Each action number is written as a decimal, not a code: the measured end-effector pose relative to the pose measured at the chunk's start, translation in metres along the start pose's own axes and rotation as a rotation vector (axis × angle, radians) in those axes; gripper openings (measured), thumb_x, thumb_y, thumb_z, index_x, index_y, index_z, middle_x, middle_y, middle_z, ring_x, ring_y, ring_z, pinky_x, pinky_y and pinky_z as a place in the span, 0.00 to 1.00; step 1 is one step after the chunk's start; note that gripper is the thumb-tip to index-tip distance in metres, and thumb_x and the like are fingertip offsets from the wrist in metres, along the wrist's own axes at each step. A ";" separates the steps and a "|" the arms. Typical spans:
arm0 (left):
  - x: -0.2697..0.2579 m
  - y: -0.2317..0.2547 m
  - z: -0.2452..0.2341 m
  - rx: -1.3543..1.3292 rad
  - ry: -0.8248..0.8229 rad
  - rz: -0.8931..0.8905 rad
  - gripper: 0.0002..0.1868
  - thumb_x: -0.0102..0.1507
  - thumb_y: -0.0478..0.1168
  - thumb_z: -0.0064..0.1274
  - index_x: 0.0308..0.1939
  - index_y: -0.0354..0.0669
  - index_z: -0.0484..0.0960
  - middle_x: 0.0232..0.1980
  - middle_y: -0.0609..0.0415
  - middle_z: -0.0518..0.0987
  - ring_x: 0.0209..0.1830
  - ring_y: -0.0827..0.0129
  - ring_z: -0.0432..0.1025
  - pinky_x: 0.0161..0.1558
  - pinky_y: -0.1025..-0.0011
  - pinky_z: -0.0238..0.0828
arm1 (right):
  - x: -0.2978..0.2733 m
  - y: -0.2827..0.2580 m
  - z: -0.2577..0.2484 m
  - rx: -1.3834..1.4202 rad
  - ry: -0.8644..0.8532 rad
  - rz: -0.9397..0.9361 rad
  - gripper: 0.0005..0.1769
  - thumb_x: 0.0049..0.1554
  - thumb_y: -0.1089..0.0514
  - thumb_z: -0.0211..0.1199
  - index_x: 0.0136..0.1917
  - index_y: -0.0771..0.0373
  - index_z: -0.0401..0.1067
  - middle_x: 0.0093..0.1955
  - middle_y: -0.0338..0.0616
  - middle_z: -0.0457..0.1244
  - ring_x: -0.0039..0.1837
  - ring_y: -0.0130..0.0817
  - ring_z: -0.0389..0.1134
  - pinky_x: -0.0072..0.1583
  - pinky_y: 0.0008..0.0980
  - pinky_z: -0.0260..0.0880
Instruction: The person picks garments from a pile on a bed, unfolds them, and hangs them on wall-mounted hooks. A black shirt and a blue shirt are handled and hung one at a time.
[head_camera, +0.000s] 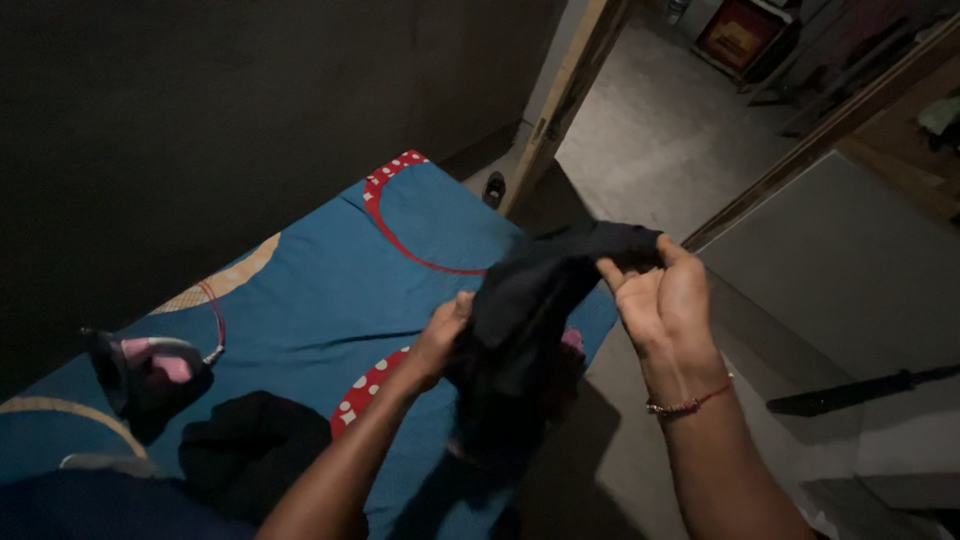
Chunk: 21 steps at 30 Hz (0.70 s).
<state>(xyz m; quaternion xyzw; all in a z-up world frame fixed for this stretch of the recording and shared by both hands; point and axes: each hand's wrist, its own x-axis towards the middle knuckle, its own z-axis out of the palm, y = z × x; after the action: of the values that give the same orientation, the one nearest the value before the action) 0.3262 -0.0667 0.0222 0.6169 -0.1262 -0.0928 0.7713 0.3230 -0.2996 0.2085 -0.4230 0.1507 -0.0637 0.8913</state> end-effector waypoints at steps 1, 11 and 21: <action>-0.004 0.006 -0.001 -0.011 -0.028 -0.056 0.22 0.72 0.54 0.39 0.44 0.40 0.80 0.32 0.57 0.75 0.31 0.71 0.71 0.34 0.73 0.68 | -0.002 0.001 0.001 0.034 0.037 0.001 0.24 0.67 0.56 0.38 0.69 0.77 0.52 0.72 0.62 0.56 0.75 0.52 0.59 0.74 0.56 0.56; -0.004 0.088 -0.005 -0.201 0.177 0.206 0.13 0.74 0.43 0.42 0.41 0.40 0.75 0.32 0.60 0.73 0.30 0.78 0.67 0.34 0.78 0.65 | 0.001 0.057 -0.052 -0.019 0.297 -0.320 0.28 0.64 0.55 0.57 0.68 0.79 0.60 0.70 0.63 0.57 0.67 0.54 0.62 0.71 0.53 0.64; -0.001 0.121 0.024 0.046 -0.242 -0.101 0.13 0.67 0.47 0.49 0.41 0.40 0.79 0.34 0.59 0.77 0.33 0.77 0.71 0.34 0.76 0.70 | -0.050 0.096 -0.057 -1.126 -0.585 -0.815 0.32 0.53 0.52 0.72 0.62 0.73 0.66 0.64 0.61 0.57 0.59 0.42 0.67 0.56 0.40 0.68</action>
<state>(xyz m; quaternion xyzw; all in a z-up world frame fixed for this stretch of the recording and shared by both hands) 0.3165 -0.0614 0.1455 0.6242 -0.1892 -0.2024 0.7305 0.2559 -0.2684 0.1115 -0.8365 -0.2508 -0.1867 0.4500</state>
